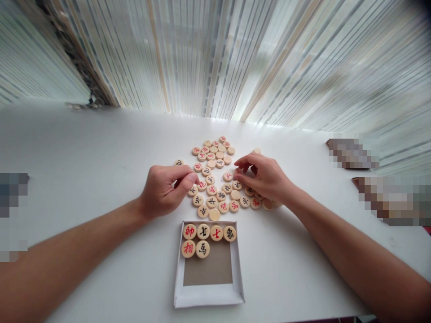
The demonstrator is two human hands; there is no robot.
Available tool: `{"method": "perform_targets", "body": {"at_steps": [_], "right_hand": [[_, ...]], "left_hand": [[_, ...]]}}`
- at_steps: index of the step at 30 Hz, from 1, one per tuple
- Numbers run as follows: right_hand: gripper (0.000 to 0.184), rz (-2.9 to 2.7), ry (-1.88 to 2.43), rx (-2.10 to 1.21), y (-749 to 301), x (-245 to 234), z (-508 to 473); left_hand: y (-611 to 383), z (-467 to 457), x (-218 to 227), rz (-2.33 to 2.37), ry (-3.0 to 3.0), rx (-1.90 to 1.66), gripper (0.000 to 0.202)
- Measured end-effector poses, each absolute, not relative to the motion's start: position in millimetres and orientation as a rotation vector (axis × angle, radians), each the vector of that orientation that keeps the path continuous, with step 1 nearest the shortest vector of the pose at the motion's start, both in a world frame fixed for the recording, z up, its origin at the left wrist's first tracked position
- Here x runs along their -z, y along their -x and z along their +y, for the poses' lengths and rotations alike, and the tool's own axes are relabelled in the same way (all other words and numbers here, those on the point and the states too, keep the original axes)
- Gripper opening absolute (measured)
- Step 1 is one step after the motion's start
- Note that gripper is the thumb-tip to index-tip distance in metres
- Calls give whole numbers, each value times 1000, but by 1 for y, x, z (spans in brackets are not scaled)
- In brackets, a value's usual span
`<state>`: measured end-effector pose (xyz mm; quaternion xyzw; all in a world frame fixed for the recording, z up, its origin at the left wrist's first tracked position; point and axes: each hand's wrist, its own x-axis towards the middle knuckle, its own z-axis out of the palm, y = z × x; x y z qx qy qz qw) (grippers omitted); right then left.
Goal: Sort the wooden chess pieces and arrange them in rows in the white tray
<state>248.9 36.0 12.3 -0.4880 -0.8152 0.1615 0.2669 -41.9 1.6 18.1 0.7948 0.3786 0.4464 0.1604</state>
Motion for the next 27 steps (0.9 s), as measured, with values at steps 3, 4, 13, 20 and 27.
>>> {"method": "perform_targets", "body": {"at_steps": [3,4,13,20,27], "right_hand": [[14,-2061,1288,-597,-249,-12,36],[15,-1993,1284,-671,-248,-13,36],[31,-1185,1167,-1584,-214,-45,-5],[26,-1046,1092,-1827,-197,-49,-29],[30,-1060,1063,-1860,-197,-53,-32]], "left_hand": [[42,1,-18,1062,-2269,-1276,32],[42,1,-18,1059,-2264,-1277,33],[30,-13,-30,1025,-2023,-1321,29],[21,-26,-29,861,-2014,-1223,21],[22,-25,-27,809,-1985,-1160,20]]}}
